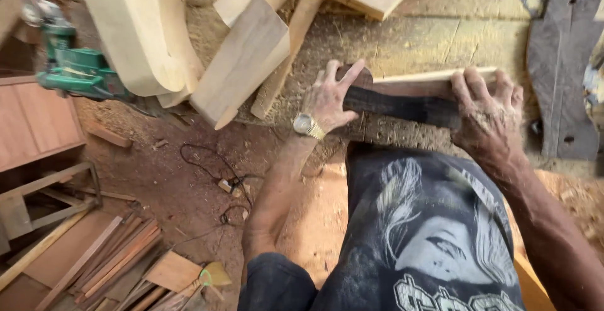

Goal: Marking measurement lines on wooden furniture components using a try square and a marking pen.

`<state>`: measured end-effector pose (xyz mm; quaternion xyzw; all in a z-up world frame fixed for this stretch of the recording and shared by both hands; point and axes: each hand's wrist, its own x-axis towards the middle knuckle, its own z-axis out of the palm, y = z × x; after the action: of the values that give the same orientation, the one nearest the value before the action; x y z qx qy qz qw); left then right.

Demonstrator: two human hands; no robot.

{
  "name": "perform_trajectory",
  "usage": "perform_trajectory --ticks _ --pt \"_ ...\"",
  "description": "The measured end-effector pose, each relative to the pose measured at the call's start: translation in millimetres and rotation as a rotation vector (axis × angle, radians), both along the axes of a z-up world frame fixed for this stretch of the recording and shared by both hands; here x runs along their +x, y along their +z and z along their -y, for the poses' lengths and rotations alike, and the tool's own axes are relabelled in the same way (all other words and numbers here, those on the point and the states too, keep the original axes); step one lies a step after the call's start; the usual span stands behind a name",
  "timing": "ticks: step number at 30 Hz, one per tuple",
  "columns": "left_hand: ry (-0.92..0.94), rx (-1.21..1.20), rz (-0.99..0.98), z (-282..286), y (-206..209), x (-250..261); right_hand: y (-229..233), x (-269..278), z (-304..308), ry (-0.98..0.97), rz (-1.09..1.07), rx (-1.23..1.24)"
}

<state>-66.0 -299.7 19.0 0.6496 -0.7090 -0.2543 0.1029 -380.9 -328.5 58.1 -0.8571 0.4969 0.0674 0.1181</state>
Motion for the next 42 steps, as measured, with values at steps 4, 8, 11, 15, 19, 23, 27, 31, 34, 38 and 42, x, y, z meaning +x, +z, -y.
perform_trajectory --ticks 4,8,11,15,19,23,27,31,34,38,42 --pt "-0.153 -0.128 0.114 13.2 5.6 -3.3 -25.0 27.9 -12.7 0.032 -0.210 -0.220" --pt "-0.177 0.060 0.186 14.1 -20.8 -0.8 -10.7 66.9 -9.1 -0.031 -0.031 -0.068" --pt "-0.190 0.092 0.251 18.4 -1.3 -8.7 -20.4 62.9 -10.1 -0.011 -0.009 -0.093" --pt "-0.227 0.175 0.373 29.3 14.5 -15.0 -51.6 67.1 -12.0 0.035 -0.017 -0.174" --pt "-0.277 0.161 0.374 32.3 8.4 -8.1 -39.4 64.5 -0.5 0.039 0.020 -0.192" --pt "-0.255 0.094 0.262 24.2 6.0 3.2 -38.7 59.9 -3.5 0.051 0.109 -0.196" --pt "-0.229 0.102 0.275 25.2 11.6 0.1 -26.2 46.5 5.2 0.078 0.203 -0.144" --pt "-0.247 0.166 0.405 26.8 16.1 -12.6 -24.7 36.8 5.1 0.056 0.267 -0.230" --pt "-0.219 0.183 0.394 28.7 14.0 -10.7 -35.9 34.5 4.1 0.107 0.214 -0.234" --pt "-0.265 0.081 0.280 32.4 8.3 3.4 -57.0 42.6 4.0 0.104 0.279 -0.191" --pt "-0.281 0.075 0.217 36.8 16.8 1.1 -57.9 51.0 6.4 0.136 0.157 -0.174"
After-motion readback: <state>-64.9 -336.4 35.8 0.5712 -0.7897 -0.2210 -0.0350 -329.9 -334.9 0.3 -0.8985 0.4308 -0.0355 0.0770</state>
